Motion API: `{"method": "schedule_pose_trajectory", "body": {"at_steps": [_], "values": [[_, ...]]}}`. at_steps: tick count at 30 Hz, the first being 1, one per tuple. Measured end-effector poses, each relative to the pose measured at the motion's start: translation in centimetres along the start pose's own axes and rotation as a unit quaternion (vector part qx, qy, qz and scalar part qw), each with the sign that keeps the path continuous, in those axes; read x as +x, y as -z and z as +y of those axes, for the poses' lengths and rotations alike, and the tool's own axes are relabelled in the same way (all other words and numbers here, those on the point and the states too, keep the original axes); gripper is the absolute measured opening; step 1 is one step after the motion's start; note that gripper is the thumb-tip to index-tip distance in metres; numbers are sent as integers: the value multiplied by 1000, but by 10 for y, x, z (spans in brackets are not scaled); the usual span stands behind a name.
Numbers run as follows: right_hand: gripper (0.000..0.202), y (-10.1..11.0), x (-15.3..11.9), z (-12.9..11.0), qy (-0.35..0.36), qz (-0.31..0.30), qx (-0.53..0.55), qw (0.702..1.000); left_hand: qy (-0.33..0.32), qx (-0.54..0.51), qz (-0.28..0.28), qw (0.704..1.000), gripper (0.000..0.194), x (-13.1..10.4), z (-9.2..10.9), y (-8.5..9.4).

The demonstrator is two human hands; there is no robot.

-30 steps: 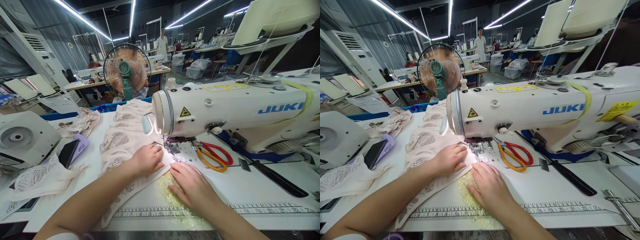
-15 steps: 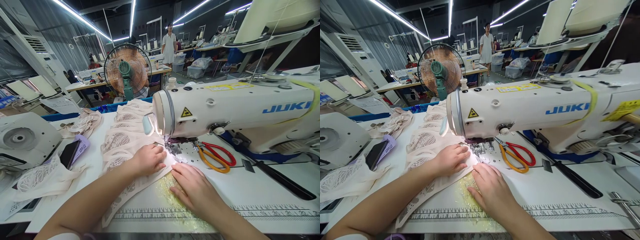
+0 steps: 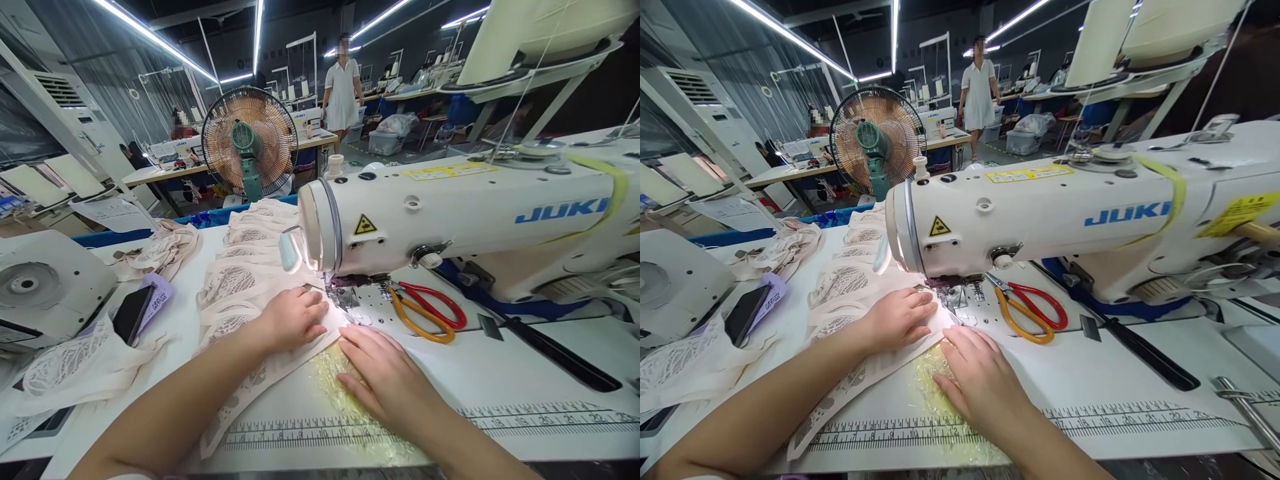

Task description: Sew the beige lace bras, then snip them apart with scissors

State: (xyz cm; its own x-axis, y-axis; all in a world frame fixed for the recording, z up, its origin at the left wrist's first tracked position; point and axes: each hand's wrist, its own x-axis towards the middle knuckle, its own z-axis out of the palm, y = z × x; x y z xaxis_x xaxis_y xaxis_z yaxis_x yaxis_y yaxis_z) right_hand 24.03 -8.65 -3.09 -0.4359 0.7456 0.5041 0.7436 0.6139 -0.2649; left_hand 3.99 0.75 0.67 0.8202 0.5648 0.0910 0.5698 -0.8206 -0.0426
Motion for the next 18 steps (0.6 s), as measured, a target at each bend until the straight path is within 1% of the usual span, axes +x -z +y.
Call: {"method": "schedule_pose_trajectory", "body": {"at_steps": [7,10,12,14,16,18], "values": [[35,-8,0,1,-17,-24,-12,999,-14,9,-1,1000,45,7,-13,2],[37,-8,2,-1,-23,-35,-16,999,-18,9,11,1000,41,9,-12,6],[39,-9,4,-1,-25,-39,-18,999,-26,5,28,999,36,7,-5,10],[40,-8,5,-2,-25,-42,-17,999,-57,-8,42,997,32,2,7,13],[42,-8,5,-2,-25,-45,-14,999,-93,-18,53,994,29,-5,19,12],[44,-8,5,-2,-26,-50,-16,998,-108,-7,70,992,28,-12,26,9]]}}
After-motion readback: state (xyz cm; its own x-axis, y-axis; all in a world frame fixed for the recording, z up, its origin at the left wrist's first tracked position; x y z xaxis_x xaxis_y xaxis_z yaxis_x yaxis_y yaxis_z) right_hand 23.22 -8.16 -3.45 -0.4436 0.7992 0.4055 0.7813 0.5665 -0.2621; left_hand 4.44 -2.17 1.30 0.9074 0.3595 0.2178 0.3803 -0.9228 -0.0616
